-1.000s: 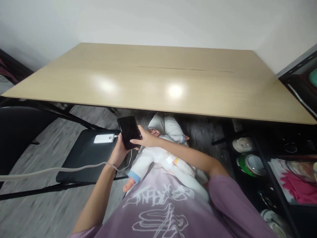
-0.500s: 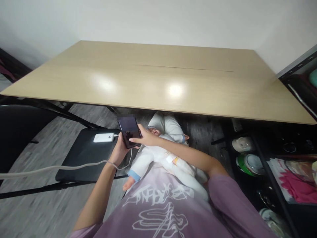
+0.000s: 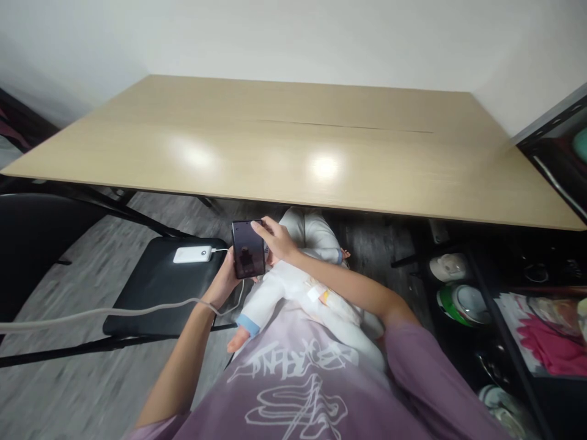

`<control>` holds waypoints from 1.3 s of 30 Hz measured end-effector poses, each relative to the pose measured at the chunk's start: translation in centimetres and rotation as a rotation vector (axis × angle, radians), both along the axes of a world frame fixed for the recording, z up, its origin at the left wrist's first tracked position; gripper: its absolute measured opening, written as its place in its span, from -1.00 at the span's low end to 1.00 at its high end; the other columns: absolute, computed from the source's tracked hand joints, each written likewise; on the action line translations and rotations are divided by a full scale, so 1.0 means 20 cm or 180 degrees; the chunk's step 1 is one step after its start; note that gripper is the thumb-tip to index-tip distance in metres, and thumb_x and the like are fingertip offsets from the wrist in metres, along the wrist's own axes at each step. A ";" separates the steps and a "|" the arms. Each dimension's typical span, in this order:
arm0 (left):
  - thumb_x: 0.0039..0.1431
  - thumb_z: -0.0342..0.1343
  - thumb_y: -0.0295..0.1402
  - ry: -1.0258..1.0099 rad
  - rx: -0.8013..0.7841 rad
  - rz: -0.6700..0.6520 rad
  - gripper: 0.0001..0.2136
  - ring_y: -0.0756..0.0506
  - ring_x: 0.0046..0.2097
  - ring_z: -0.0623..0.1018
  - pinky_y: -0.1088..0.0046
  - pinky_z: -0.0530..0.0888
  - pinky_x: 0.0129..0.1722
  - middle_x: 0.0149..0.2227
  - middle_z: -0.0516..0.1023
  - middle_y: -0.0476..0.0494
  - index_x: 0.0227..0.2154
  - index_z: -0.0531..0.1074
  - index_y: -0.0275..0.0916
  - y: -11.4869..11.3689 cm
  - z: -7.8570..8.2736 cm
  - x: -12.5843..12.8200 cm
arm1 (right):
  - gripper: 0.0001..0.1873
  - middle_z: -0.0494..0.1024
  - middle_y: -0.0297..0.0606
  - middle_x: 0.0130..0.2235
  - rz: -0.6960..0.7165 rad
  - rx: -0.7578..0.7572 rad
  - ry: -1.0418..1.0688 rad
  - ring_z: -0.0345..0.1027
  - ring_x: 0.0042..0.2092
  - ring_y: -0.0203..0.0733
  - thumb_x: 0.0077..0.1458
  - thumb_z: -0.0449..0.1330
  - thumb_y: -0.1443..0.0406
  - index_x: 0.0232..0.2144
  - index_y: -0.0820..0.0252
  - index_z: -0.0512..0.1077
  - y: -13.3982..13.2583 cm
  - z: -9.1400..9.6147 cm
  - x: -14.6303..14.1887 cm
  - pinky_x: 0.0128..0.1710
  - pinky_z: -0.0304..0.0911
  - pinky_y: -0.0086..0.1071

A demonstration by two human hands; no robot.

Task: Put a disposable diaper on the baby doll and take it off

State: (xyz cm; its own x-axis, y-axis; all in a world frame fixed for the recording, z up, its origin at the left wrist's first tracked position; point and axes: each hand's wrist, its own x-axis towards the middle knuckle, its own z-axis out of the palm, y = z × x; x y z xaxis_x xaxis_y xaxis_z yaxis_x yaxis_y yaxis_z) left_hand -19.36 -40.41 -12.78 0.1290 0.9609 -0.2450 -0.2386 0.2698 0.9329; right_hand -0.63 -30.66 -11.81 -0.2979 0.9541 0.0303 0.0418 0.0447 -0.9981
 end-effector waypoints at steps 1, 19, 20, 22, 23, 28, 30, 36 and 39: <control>0.30 0.26 0.35 0.0028 -0.0009 -0.0056 -0.23 -0.27 -0.08 0.70 0.19 0.74 -0.25 0.21 0.60 -0.36 0.30 0.35 -0.11 0.00 -0.01 0.00 | -0.44 0.57 -0.37 -0.28 -0.0067 -0.0039 -0.0082 0.51 -0.13 -0.17 0.42 0.15 -0.26 -0.20 0.05 0.53 0.00 0.00 0.00 -0.07 0.43 -0.37; 0.35 0.31 0.25 -0.0119 0.0004 -0.0052 -0.29 -0.26 -0.04 0.70 0.18 0.75 -0.19 0.23 0.57 -0.38 0.30 0.34 -0.14 0.00 -0.05 0.01 | -0.68 0.65 -0.34 -0.17 0.0000 0.0051 -0.0013 0.55 -0.10 -0.14 0.40 0.25 -0.03 -0.07 0.05 0.46 0.01 -0.07 0.03 -0.03 0.44 -0.32; 0.35 0.30 0.24 -0.0130 0.0016 -0.0015 -0.30 -0.26 -0.05 0.69 0.19 0.75 -0.21 0.23 0.56 -0.38 0.30 0.34 -0.13 0.00 -0.05 0.01 | -0.72 0.66 -0.34 -0.15 0.0039 0.0036 0.0067 0.56 -0.09 -0.15 0.42 0.22 0.02 -0.05 0.06 0.46 0.02 -0.07 0.04 -0.01 0.44 -0.32; 0.36 0.30 0.23 -0.0148 0.0050 0.0068 -0.33 -0.26 -0.04 0.68 0.21 0.74 -0.25 0.26 0.55 -0.37 0.29 0.35 -0.10 0.00 -0.05 0.00 | -0.76 0.67 -0.33 -0.13 0.0186 -0.0040 0.0189 0.57 -0.09 -0.17 0.44 0.19 0.09 0.00 0.08 0.46 0.02 -0.07 0.05 0.01 0.45 -0.32; 0.36 0.30 0.22 -0.0153 0.0060 0.0103 -0.35 -0.27 -0.03 0.68 0.20 0.74 -0.24 0.28 0.53 -0.36 0.29 0.36 -0.08 0.00 -0.04 -0.01 | -0.75 0.67 -0.32 -0.13 0.0270 -0.0087 0.0243 0.57 -0.11 -0.18 0.44 0.19 0.10 0.02 0.08 0.46 0.02 -0.07 0.06 0.00 0.46 -0.32; 0.40 0.26 0.18 -0.0134 0.0072 0.0237 -0.38 -0.31 0.06 0.67 0.09 0.76 -0.13 0.31 0.52 -0.34 0.32 0.38 -0.05 0.00 -0.01 -0.01 | -0.61 0.63 -0.28 -0.04 0.0362 -0.0050 0.0350 0.56 -0.07 -0.20 0.27 0.37 0.13 0.06 0.10 0.44 0.03 -0.08 0.04 0.05 0.48 -0.30; 0.39 0.28 0.18 -0.0144 0.0101 0.0249 -0.37 -0.31 0.07 0.66 0.09 0.76 -0.13 0.30 0.51 -0.35 0.32 0.37 -0.07 0.00 0.00 0.00 | -0.51 0.62 -0.27 -0.03 0.0344 0.0046 0.0335 0.54 -0.09 -0.21 0.19 0.45 0.07 0.05 0.10 0.42 0.03 -0.10 0.04 0.04 0.48 -0.28; 0.39 0.28 0.18 -0.0104 0.0135 0.0230 -0.40 -0.30 0.08 0.65 0.13 0.77 -0.14 0.28 0.50 -0.35 0.26 0.38 -0.09 0.00 0.00 0.03 | -0.40 0.59 -0.30 -0.08 0.0319 0.0122 0.0243 0.50 -0.18 -0.23 0.14 0.48 -0.07 0.02 0.08 0.37 0.03 -0.10 0.04 -0.05 0.50 -0.28; 0.40 0.27 0.18 -0.0073 0.0196 0.0224 -0.41 -0.30 0.11 0.64 0.13 0.78 -0.12 0.33 0.47 -0.33 0.27 0.38 -0.07 0.00 0.00 0.03 | -0.34 0.59 -0.26 -0.02 0.0323 0.0273 0.0096 0.52 -0.15 -0.21 0.14 0.49 -0.08 0.06 0.07 0.32 0.01 -0.10 0.04 -0.07 0.50 -0.27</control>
